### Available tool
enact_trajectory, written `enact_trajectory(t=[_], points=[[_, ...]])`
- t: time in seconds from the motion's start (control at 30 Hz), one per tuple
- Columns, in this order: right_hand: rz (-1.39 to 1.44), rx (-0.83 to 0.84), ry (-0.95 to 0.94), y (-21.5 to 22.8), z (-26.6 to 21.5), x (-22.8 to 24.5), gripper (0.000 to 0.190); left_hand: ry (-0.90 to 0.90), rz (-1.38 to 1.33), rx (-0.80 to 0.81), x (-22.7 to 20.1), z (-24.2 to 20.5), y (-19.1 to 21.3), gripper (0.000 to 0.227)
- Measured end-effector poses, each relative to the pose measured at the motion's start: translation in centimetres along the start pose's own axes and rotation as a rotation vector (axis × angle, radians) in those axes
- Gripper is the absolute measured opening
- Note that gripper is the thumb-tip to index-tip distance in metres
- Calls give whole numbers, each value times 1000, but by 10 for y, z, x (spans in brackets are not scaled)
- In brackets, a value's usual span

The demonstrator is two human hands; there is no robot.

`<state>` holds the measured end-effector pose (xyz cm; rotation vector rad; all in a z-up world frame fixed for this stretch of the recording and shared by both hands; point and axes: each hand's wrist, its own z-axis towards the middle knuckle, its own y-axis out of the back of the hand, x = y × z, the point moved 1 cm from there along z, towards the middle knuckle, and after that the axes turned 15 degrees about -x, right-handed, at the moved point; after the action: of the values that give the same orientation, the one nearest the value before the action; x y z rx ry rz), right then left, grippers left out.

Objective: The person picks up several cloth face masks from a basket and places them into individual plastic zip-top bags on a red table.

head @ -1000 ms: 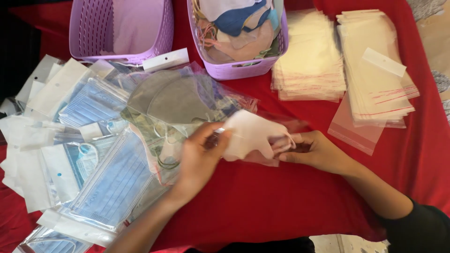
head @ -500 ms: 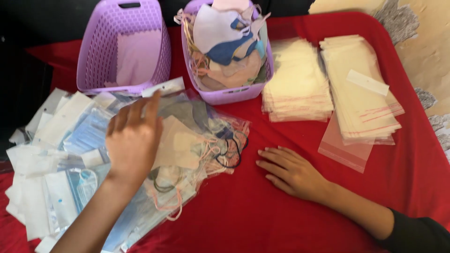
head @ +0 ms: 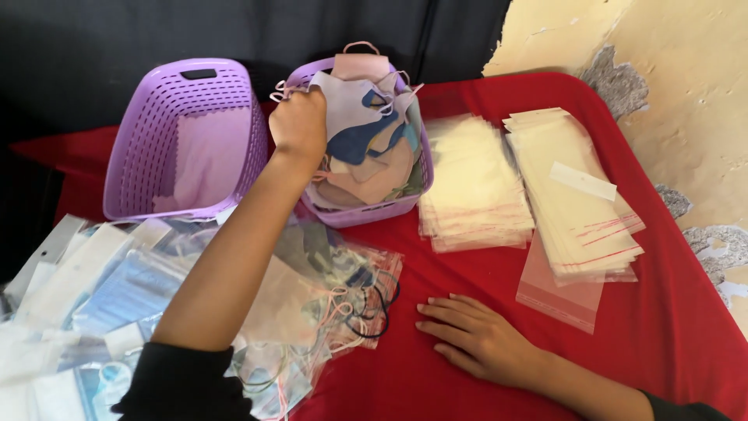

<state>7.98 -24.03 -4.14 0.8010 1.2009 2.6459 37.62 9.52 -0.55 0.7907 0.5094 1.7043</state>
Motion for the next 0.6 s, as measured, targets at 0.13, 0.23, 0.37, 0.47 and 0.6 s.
enact_trajectory(t=[0.13,0.23,0.37,0.47,0.6], points=[[10,13,-12,-1,-1,-4,36,257,-323,391,-9,18,-20,70],[20,37,-20,0,-1,-4,37,415,-398,553,-11,18,-26,119],[27,34,-26,2,0,-3,37,303,-170,353,-16,14,-44,102],[22,28,-15,1,1,-3,37,395,-276,340,-4,14,-52,80],[3,14,0,1,0,-3,37,480,-569,281,7,8,-21,86]])
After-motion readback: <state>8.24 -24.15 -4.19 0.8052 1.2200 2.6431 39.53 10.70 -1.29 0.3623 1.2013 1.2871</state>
